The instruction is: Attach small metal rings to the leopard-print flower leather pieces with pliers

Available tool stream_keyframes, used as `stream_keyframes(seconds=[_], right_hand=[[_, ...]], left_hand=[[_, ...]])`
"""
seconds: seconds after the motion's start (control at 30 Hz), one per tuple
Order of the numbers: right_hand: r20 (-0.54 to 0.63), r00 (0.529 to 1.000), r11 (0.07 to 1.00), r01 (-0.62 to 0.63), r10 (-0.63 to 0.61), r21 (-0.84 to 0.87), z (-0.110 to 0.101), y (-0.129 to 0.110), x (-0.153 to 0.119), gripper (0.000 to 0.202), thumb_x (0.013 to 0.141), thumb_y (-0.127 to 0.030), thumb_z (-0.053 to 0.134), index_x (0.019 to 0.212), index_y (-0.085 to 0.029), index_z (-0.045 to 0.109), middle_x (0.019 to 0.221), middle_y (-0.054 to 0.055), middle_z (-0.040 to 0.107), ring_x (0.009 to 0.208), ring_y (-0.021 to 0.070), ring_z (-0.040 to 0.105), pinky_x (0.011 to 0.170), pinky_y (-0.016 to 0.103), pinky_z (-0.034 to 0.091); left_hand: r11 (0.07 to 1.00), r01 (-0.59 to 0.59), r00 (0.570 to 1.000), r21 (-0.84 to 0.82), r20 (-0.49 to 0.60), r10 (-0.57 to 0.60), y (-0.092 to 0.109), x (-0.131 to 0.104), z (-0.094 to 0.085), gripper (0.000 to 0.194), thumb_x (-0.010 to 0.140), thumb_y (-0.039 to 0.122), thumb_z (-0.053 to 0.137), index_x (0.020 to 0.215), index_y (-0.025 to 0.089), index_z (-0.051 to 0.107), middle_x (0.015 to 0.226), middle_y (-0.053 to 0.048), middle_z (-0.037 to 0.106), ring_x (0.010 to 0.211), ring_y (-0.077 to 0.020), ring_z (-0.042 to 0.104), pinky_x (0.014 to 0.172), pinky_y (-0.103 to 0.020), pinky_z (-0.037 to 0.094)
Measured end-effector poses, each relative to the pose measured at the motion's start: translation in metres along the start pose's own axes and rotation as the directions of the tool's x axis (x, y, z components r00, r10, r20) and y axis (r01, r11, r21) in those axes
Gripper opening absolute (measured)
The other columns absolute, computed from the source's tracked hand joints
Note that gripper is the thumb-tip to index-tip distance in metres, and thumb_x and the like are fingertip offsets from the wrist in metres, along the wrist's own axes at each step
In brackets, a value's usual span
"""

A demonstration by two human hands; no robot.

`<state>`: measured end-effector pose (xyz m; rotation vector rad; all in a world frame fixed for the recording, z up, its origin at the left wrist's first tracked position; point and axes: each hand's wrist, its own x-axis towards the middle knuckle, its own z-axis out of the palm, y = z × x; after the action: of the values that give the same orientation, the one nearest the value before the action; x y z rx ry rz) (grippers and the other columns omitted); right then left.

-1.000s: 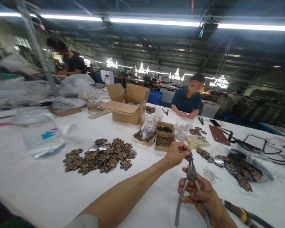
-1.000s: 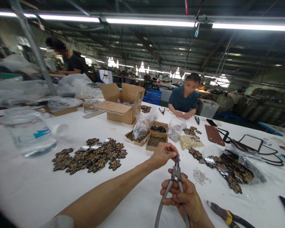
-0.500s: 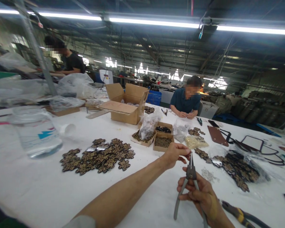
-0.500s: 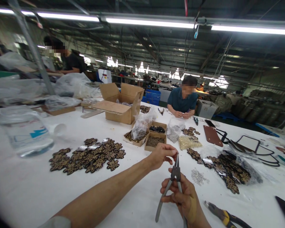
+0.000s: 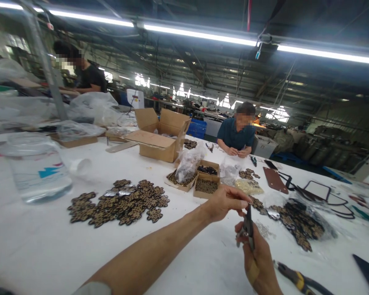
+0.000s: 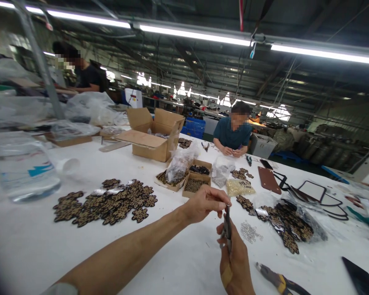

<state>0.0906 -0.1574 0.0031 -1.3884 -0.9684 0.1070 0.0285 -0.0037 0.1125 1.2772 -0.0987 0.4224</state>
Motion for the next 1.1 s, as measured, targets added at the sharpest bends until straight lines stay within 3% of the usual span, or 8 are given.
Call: stream_keyframes(seconds=[0.1,0.23,0.33,0.57,0.8,1.1], right_hand=[[-0.057,0.993,0.988,0.098,-0.105,-0.123,-0.004,0.008,0.000,0.042,0.093,-0.028,0.051,0.133,-0.024,0.058,0.101,0.009,0.068,0.082,0.0234,0.065,0.068,0.037,0.056],[0.018,0.954,0.898,0.288,-0.299,-0.333,-0.015,0.019,0.000,0.064,0.088,-0.016,0.047,0.151,-0.026,0.037,0.124,0.013,0.060,0.104,0.0292,0.062,0.085,0.049,0.054],[0.068,0.923,0.820,0.369,-0.380,-0.436,-0.020,0.025,0.000,0.071,0.087,-0.011,0.042,0.155,-0.025,0.027,0.131,0.015,0.055,0.114,0.0317,0.058,0.091,0.055,0.051],[0.100,0.926,0.808,0.368,-0.365,-0.460,-0.021,0.026,0.001,0.072,0.086,-0.009,0.041,0.155,-0.023,0.026,0.131,0.016,0.054,0.115,0.0315,0.057,0.091,0.055,0.052],[0.087,0.949,0.877,0.313,-0.303,-0.365,-0.022,0.022,0.000,0.073,0.085,-0.013,0.047,0.155,-0.026,0.029,0.127,0.014,0.056,0.107,0.0312,0.060,0.090,0.055,0.052],[0.080,0.960,0.918,0.279,-0.267,-0.282,-0.022,0.007,0.003,0.068,0.085,-0.012,0.050,0.151,-0.026,0.037,0.126,0.013,0.058,0.109,0.0311,0.060,0.092,0.054,0.051]], left_hand=[[1.000,-0.023,0.998,0.002,0.060,0.023,0.008,-0.005,0.007,0.034,0.063,0.030,0.087,0.087,0.008,0.079,0.086,-0.013,0.070,0.070,-0.0182,0.065,0.058,-0.028,0.054],[0.999,-0.031,0.989,-0.023,0.145,0.034,0.015,-0.011,0.013,0.034,0.065,0.031,0.087,0.089,0.009,0.079,0.090,-0.014,0.069,0.072,-0.0196,0.066,0.059,-0.030,0.055],[0.999,-0.052,0.988,-0.011,0.144,0.053,0.016,-0.011,0.015,0.033,0.065,0.032,0.088,0.087,0.009,0.079,0.090,-0.014,0.069,0.073,-0.0191,0.066,0.059,-0.028,0.055],[0.996,-0.086,0.989,0.008,0.124,0.084,0.011,-0.009,0.013,0.032,0.064,0.032,0.089,0.086,0.010,0.079,0.090,-0.013,0.068,0.073,-0.0169,0.064,0.059,-0.027,0.053],[0.993,-0.108,0.993,0.050,0.059,0.105,0.009,-0.010,0.016,0.037,0.063,0.041,0.089,0.084,0.011,0.080,0.090,-0.013,0.069,0.074,-0.0177,0.064,0.061,-0.028,0.054],[0.983,-0.177,0.983,0.042,0.050,0.175,0.001,-0.009,0.018,0.029,0.072,0.036,0.084,0.086,0.011,0.080,0.089,-0.011,0.067,0.070,-0.0146,0.062,0.061,-0.028,0.052]])
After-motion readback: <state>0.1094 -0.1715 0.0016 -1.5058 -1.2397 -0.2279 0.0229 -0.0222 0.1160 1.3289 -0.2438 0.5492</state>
